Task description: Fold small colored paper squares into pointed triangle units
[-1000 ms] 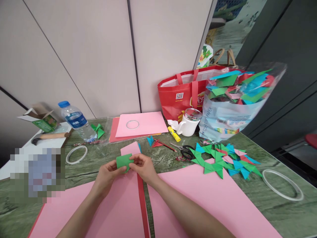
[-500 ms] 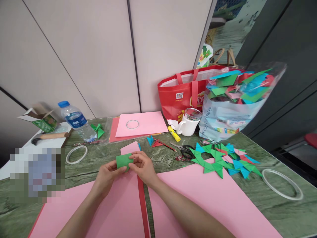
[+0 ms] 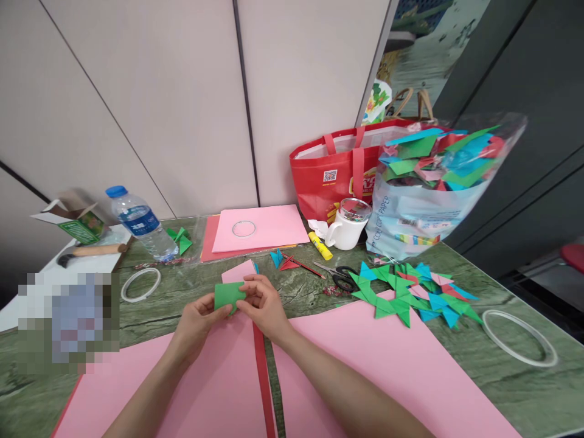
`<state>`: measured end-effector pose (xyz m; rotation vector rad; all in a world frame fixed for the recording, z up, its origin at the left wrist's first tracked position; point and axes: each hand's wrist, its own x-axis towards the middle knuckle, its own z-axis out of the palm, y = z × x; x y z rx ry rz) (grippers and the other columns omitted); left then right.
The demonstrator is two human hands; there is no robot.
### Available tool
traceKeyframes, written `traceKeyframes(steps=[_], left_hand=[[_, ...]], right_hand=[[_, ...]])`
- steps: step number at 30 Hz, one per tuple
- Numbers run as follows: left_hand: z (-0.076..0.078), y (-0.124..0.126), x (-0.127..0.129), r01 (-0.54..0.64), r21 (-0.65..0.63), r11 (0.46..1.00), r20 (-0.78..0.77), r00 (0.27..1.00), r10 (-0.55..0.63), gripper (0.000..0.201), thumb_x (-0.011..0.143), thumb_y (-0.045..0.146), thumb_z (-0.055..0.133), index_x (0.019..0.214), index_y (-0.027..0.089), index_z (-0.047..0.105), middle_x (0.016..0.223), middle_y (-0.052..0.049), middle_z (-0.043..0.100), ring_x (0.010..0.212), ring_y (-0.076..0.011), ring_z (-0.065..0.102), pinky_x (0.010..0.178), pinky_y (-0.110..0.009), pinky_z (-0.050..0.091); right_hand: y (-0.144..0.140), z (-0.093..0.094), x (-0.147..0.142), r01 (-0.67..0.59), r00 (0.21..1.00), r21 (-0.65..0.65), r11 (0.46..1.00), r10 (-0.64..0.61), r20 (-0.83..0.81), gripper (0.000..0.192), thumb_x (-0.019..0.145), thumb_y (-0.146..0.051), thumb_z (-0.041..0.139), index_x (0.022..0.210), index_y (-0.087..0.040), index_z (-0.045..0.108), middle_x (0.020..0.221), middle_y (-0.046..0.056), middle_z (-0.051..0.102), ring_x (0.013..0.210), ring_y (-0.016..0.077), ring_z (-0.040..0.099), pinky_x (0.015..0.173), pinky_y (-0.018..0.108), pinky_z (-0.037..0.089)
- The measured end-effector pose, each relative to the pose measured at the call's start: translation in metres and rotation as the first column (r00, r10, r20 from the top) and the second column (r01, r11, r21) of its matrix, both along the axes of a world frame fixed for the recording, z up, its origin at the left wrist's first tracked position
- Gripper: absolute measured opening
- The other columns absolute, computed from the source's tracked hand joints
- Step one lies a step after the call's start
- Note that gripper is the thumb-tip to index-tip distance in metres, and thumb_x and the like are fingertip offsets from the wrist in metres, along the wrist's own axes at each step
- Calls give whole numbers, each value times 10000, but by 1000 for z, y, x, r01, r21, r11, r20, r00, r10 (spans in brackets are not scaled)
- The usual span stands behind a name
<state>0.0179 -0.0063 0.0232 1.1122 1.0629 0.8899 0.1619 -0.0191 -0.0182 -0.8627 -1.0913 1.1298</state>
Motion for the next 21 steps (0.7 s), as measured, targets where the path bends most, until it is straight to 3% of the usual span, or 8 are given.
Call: traceKeyframes(steps=[2, 7, 14, 21], left_hand=[[0, 0, -1, 4, 4, 1000, -24, 1000, -4, 244, 598, 240, 692, 811, 131, 647, 720, -29, 655, 639, -146, 549, 586, -232, 411], [2, 0, -1, -4, 50, 999, -96, 995, 9, 262, 610, 254, 669, 843, 138, 636, 694, -11, 635, 583, -126, 520, 520, -207, 371], [9, -2, 3, 3, 87, 996, -214, 977, 16, 213, 624, 312, 646, 743, 136, 630, 471, 51, 482, 443, -85, 398, 423, -185, 276], [4, 0, 2, 1, 112, 994, -169, 986, 18, 257, 666, 390, 607, 645, 135, 629, 568, 9, 554, 558, -124, 469, 525, -209, 356]], right_hand=[[-1, 1, 0, 0, 1000, -11, 1000, 0, 6, 205, 636, -186, 650, 824, -204, 570, 1111, 54, 431, 785, 123, 541, 683, 261, 486], [-1, 3, 0, -34, 999, -84, 996, 35, 0, 328, 642, -193, 643, 933, -218, 493, 834, 12, 543, 732, 131, 551, 658, 258, 484], [-2, 4, 0, -11, 1000, -99, 995, 14, 28, 308, 682, -185, 599, 968, -206, 486, 879, 27, 561, 778, 139, 560, 657, 254, 477], [-4, 5, -1, -70, 994, -113, 991, 79, 75, 342, 621, -169, 649, 936, -193, 518, 845, 22, 591, 785, 162, 580, 649, 261, 483]])
